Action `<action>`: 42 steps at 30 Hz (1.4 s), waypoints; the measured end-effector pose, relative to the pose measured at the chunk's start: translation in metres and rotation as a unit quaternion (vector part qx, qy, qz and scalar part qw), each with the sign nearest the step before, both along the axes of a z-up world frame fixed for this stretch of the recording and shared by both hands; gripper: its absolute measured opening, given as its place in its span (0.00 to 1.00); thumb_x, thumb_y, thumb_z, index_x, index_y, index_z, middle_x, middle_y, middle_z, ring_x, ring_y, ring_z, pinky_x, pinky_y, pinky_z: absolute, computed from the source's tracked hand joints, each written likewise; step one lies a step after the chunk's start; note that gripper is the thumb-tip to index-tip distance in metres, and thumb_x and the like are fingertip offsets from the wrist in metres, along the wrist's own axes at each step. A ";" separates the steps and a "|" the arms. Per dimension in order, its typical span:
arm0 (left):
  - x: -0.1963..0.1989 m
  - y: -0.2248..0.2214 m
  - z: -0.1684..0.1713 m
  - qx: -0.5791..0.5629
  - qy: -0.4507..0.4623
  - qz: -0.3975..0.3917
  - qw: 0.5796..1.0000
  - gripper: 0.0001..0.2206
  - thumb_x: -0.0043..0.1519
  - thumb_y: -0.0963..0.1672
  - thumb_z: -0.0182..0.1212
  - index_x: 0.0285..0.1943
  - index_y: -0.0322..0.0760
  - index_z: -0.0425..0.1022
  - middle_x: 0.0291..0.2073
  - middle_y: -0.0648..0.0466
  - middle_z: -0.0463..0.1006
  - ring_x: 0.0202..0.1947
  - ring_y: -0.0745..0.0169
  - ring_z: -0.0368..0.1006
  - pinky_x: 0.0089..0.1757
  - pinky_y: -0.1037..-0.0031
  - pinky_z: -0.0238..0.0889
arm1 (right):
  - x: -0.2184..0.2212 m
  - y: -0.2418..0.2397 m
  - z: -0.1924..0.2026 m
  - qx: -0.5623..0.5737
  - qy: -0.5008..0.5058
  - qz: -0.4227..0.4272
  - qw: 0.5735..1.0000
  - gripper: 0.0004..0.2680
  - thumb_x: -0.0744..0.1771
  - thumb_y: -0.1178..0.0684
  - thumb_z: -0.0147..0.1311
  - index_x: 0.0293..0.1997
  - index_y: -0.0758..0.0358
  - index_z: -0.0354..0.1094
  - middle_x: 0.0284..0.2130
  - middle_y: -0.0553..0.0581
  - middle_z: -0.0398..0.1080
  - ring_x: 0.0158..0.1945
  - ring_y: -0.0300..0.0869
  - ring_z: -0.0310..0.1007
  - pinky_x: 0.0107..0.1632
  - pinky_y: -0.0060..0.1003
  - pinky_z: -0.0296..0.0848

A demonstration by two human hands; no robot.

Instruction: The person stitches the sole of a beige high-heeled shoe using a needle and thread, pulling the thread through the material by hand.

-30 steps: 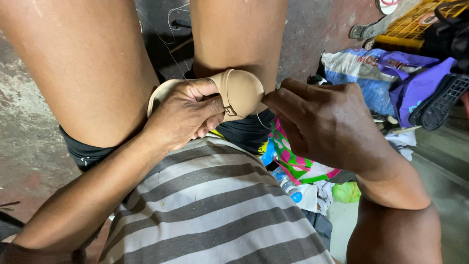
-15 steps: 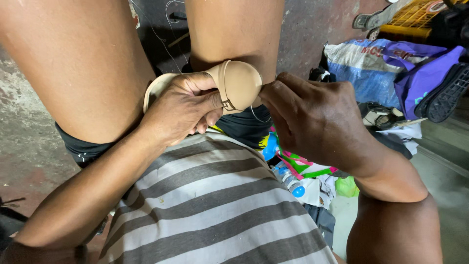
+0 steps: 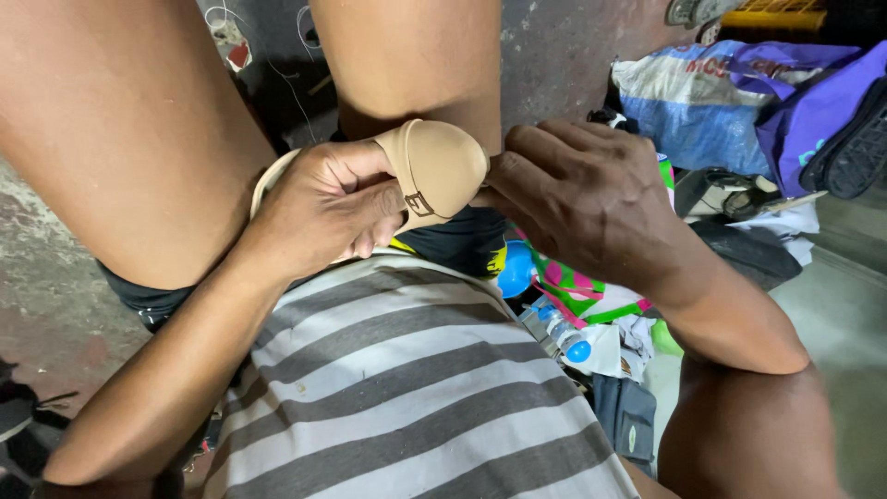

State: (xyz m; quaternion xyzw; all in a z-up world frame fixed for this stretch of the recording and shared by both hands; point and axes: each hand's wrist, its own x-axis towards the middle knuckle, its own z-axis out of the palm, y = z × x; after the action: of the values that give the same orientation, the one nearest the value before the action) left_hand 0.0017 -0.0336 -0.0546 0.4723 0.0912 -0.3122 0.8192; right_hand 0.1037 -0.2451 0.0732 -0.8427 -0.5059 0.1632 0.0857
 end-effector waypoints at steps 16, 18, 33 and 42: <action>-0.021 -0.012 -0.003 -0.152 0.108 0.216 0.958 0.07 0.69 0.37 0.61 0.54 0.28 0.79 0.35 0.53 0.79 0.22 0.78 0.65 0.24 0.86 0.57 | 0.016 -0.031 -0.038 0.076 -0.053 -0.065 0.994 0.25 0.69 0.32 0.64 0.20 0.60 0.58 0.18 0.51 0.58 0.21 0.42 0.63 0.27 0.37 0.60; -0.023 -0.011 -0.005 -0.150 0.104 0.228 0.956 0.07 0.69 0.37 0.62 0.54 0.28 0.78 0.36 0.52 0.80 0.22 0.77 0.66 0.24 0.86 0.58 | 0.017 -0.039 -0.040 0.059 -0.036 -0.072 0.995 0.24 0.71 0.34 0.62 0.23 0.61 0.59 0.20 0.52 0.59 0.23 0.42 0.64 0.29 0.38 0.61; -0.003 -0.015 0.094 0.468 -0.455 0.134 0.745 0.19 0.63 0.47 0.74 0.58 0.35 0.76 0.51 0.48 0.65 0.42 0.59 0.77 0.35 0.74 0.74 | 0.010 -0.046 -0.018 0.118 0.092 -0.135 0.979 0.18 0.70 0.43 0.64 0.27 0.66 0.65 0.20 0.57 0.59 0.22 0.46 0.62 0.27 0.39 0.57; 0.035 -0.022 0.098 0.420 -0.466 0.058 0.777 0.08 0.65 0.41 0.68 0.49 0.30 0.77 0.43 0.50 0.65 0.33 0.59 0.75 0.33 0.69 0.73 | 0.007 -0.053 -0.019 0.138 0.129 -0.164 0.968 0.16 0.67 0.47 0.67 0.25 0.68 0.66 0.19 0.56 0.58 0.21 0.45 0.60 0.25 0.39 0.54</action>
State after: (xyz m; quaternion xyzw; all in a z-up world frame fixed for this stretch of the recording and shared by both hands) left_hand 0.0369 -0.0557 0.0437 0.8510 -0.1521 0.0632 0.4986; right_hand 0.1107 -0.2979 0.0539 -0.8661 -0.3633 0.1828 0.2908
